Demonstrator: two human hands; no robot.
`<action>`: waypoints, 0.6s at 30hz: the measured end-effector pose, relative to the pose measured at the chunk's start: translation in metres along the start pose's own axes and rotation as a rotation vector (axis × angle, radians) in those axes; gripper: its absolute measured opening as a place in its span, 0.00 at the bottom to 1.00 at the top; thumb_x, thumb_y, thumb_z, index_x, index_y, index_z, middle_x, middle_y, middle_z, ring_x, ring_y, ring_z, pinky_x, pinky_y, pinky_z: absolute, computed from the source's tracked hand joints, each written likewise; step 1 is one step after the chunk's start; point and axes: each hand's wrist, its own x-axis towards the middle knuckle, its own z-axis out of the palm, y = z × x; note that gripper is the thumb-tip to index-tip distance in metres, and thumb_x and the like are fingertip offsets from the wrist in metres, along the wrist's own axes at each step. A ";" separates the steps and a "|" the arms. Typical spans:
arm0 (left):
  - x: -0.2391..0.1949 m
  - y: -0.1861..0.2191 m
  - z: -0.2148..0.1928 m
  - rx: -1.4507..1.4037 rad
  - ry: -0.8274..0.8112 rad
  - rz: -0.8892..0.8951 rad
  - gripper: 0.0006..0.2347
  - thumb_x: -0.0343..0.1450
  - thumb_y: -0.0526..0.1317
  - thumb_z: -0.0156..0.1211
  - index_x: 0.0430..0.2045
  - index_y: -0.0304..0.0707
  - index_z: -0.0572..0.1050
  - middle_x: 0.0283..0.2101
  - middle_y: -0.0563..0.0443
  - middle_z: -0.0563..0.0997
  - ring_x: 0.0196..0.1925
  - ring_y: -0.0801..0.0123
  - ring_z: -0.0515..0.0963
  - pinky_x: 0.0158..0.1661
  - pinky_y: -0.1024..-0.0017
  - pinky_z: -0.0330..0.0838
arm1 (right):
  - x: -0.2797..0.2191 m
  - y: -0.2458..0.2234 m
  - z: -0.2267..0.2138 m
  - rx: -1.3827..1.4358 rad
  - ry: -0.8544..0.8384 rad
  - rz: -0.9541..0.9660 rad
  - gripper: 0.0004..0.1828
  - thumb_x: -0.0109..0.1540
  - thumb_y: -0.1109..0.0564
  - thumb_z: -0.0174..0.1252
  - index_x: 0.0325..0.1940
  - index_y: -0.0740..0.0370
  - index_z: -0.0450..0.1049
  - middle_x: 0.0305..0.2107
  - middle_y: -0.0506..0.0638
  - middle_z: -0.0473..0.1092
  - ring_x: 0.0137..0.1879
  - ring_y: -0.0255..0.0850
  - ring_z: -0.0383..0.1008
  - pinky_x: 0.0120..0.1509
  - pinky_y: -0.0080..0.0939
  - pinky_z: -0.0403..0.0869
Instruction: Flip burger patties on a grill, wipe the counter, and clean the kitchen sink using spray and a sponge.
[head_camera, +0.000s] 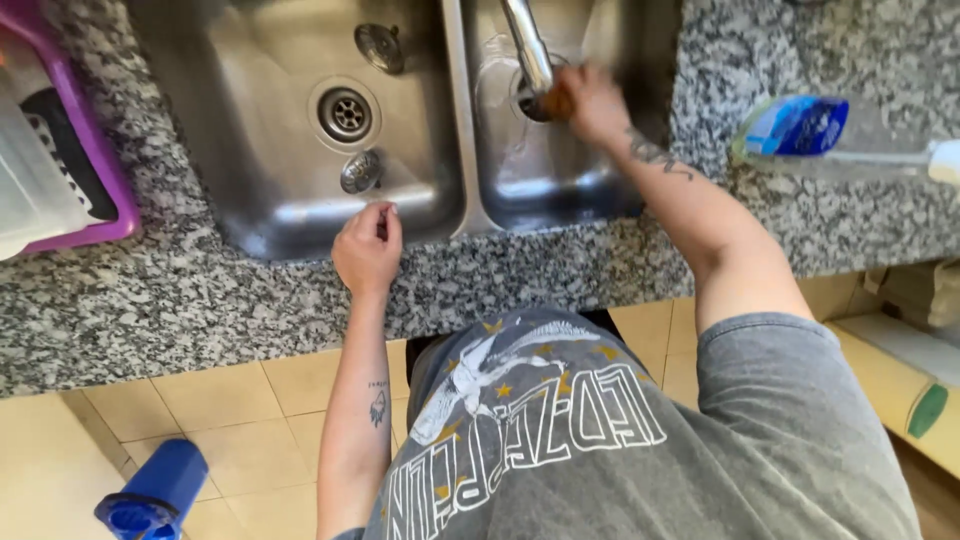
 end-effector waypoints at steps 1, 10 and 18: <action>0.002 -0.001 0.002 -0.010 0.011 0.009 0.00 0.65 0.42 0.60 0.24 0.55 0.76 0.19 0.59 0.76 0.24 0.64 0.78 0.27 0.69 0.72 | 0.023 0.008 -0.019 0.095 0.129 0.061 0.21 0.62 0.56 0.53 0.59 0.55 0.62 0.50 0.65 0.55 0.54 0.67 0.57 0.48 0.68 0.67; 0.004 0.008 -0.005 -0.072 -0.035 0.005 0.03 0.68 0.38 0.55 0.27 0.46 0.76 0.21 0.57 0.76 0.24 0.64 0.76 0.25 0.68 0.67 | 0.086 -0.092 0.002 0.623 0.606 -0.024 0.14 0.60 0.57 0.47 0.49 0.61 0.62 0.45 0.62 0.61 0.52 0.59 0.60 0.55 0.53 0.58; -0.002 -0.005 0.005 -0.028 0.045 0.056 0.02 0.64 0.40 0.60 0.26 0.52 0.76 0.18 0.57 0.76 0.23 0.62 0.78 0.26 0.68 0.72 | -0.003 -0.025 0.041 -0.258 0.256 -0.454 0.14 0.53 0.39 0.57 0.42 0.38 0.71 0.45 0.36 0.65 0.58 0.42 0.59 0.45 0.44 0.70</action>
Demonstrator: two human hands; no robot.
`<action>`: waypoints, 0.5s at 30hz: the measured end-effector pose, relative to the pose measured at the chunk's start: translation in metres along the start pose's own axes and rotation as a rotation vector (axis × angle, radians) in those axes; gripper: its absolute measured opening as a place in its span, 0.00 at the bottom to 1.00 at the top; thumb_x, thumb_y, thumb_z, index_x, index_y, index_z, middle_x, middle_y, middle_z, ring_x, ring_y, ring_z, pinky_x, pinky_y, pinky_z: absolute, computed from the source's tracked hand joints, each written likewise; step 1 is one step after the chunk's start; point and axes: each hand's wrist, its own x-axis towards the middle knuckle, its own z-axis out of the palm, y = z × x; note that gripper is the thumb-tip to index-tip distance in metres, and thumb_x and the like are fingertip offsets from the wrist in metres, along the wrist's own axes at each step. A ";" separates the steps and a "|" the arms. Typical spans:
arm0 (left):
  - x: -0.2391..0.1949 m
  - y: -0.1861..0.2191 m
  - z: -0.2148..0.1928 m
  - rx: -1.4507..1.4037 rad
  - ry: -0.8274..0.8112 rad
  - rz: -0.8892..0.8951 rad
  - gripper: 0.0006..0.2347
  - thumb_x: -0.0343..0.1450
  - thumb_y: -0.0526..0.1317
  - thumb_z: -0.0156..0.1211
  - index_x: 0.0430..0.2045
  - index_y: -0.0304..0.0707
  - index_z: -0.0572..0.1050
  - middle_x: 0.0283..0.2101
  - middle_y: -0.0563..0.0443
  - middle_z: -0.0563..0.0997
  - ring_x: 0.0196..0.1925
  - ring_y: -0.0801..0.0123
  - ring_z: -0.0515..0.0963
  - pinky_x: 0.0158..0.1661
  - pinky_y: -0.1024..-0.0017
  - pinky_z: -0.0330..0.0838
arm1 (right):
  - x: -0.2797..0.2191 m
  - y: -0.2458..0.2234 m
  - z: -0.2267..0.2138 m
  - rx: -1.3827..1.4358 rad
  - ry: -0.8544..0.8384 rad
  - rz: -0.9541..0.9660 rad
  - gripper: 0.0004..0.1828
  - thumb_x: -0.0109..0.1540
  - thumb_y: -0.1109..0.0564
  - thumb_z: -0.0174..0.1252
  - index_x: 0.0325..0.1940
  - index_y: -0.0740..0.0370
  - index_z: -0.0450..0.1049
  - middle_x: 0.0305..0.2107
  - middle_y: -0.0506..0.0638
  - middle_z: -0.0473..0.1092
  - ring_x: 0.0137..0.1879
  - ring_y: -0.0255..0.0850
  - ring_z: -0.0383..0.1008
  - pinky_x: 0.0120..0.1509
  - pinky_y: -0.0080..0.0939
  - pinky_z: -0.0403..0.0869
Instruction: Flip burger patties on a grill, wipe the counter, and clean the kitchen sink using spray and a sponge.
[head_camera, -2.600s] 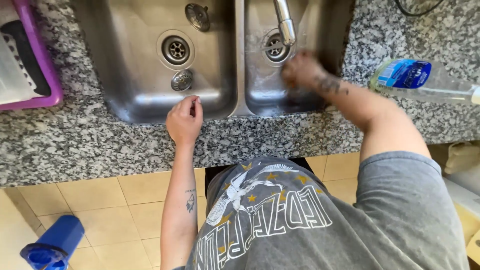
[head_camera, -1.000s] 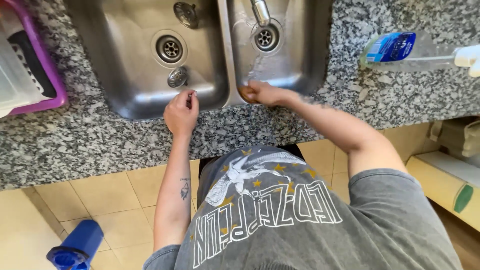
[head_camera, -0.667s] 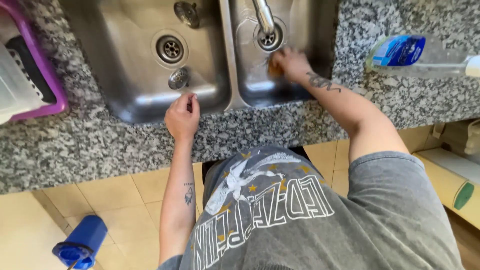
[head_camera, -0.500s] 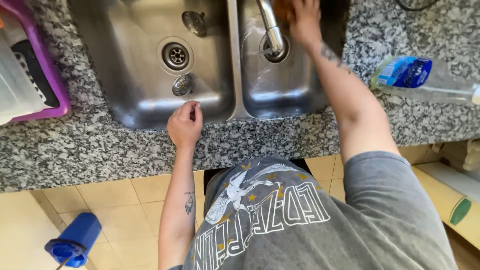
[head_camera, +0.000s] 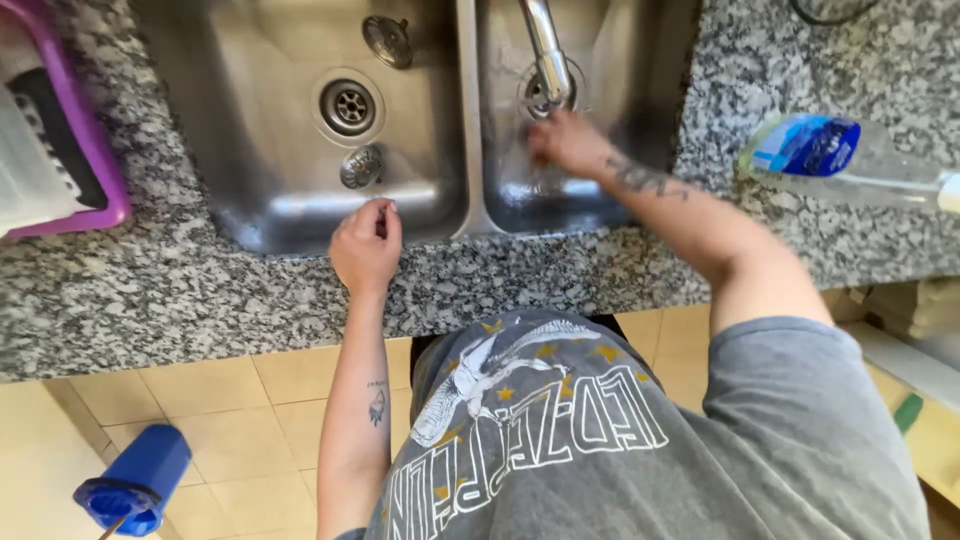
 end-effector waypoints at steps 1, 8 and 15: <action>0.000 -0.002 0.003 0.018 0.013 0.004 0.02 0.64 0.40 0.61 0.25 0.52 0.76 0.18 0.57 0.76 0.23 0.62 0.78 0.26 0.67 0.72 | -0.001 0.033 0.024 -0.064 0.046 0.089 0.12 0.57 0.44 0.56 0.41 0.46 0.73 0.42 0.44 0.67 0.51 0.46 0.63 0.41 0.47 0.69; -0.002 0.000 0.004 -0.020 0.006 -0.010 0.02 0.65 0.40 0.61 0.26 0.53 0.76 0.18 0.59 0.76 0.23 0.64 0.78 0.27 0.70 0.72 | -0.011 0.088 0.006 -0.347 -0.135 0.226 0.15 0.63 0.54 0.51 0.52 0.58 0.72 0.51 0.62 0.59 0.54 0.62 0.58 0.47 0.55 0.65; -0.007 -0.001 0.001 0.003 0.008 0.003 0.01 0.64 0.41 0.61 0.25 0.55 0.76 0.19 0.60 0.76 0.23 0.64 0.78 0.27 0.69 0.73 | -0.094 -0.006 0.010 -0.363 -0.282 0.222 0.17 0.61 0.56 0.46 0.52 0.55 0.71 0.51 0.68 0.58 0.52 0.69 0.56 0.43 0.58 0.63</action>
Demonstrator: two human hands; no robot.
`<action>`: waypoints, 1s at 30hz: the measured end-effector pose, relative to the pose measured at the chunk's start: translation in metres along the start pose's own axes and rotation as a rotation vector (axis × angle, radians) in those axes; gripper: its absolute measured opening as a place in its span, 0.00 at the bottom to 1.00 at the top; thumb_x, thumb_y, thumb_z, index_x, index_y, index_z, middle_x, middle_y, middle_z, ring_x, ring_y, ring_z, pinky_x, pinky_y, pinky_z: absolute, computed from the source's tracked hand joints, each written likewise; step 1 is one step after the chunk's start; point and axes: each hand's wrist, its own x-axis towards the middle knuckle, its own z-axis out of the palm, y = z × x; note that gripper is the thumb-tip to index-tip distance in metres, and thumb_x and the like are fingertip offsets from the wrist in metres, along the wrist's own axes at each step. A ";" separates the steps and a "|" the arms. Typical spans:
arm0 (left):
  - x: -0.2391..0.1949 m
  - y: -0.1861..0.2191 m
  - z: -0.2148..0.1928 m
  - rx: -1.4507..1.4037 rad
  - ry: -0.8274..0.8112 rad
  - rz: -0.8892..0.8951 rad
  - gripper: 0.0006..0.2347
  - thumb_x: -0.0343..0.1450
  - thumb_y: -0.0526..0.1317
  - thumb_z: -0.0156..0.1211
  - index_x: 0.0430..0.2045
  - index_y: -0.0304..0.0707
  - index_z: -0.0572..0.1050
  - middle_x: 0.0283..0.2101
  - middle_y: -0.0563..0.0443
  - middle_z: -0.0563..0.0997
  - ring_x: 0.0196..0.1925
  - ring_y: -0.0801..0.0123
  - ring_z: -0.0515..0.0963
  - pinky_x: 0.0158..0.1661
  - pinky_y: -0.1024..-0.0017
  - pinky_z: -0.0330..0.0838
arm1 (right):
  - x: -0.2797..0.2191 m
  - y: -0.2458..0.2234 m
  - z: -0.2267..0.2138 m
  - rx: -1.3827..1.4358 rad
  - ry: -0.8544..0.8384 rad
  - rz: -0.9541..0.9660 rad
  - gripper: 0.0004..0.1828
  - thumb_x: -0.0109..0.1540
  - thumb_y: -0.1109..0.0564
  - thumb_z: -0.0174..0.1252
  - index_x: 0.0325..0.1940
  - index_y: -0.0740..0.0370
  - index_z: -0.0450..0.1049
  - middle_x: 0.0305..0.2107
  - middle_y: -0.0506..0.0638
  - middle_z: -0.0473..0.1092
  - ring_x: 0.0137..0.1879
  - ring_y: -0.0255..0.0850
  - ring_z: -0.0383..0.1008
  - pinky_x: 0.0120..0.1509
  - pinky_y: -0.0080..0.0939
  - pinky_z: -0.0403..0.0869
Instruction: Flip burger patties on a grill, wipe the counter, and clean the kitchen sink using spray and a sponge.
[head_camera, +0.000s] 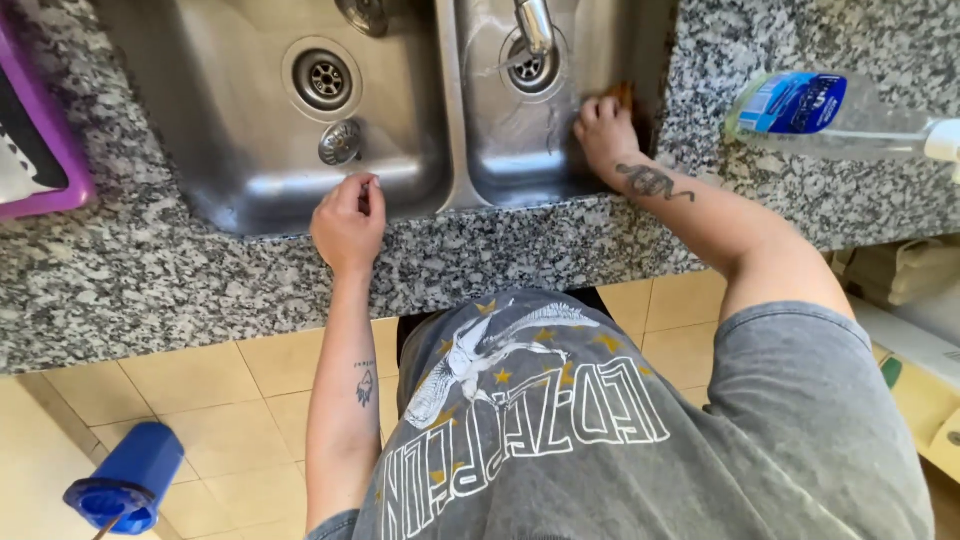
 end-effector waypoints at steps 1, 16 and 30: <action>0.002 0.000 0.000 -0.002 0.004 0.000 0.01 0.64 0.41 0.61 0.25 0.54 0.76 0.19 0.58 0.76 0.23 0.63 0.78 0.27 0.68 0.72 | -0.003 -0.006 -0.012 0.117 -0.184 0.040 0.16 0.56 0.48 0.53 0.46 0.53 0.74 0.45 0.62 0.60 0.49 0.63 0.59 0.41 0.56 0.63; 0.007 0.005 -0.006 -0.005 0.006 -0.011 0.01 0.65 0.41 0.60 0.25 0.52 0.75 0.18 0.57 0.76 0.23 0.63 0.78 0.27 0.68 0.72 | 0.032 -0.043 -0.083 1.498 -0.155 -0.368 0.12 0.59 0.52 0.56 0.40 0.62 0.66 0.27 0.53 0.66 0.40 0.52 0.69 0.44 0.49 0.69; 0.010 0.015 -0.016 -0.052 -0.067 -0.025 0.03 0.68 0.37 0.55 0.26 0.45 0.76 0.23 0.56 0.77 0.24 0.64 0.76 0.23 0.68 0.67 | 0.141 0.058 -0.026 0.429 0.152 0.059 0.17 0.61 0.57 0.45 0.53 0.59 0.69 0.52 0.56 0.61 0.57 0.58 0.58 0.50 0.62 0.66</action>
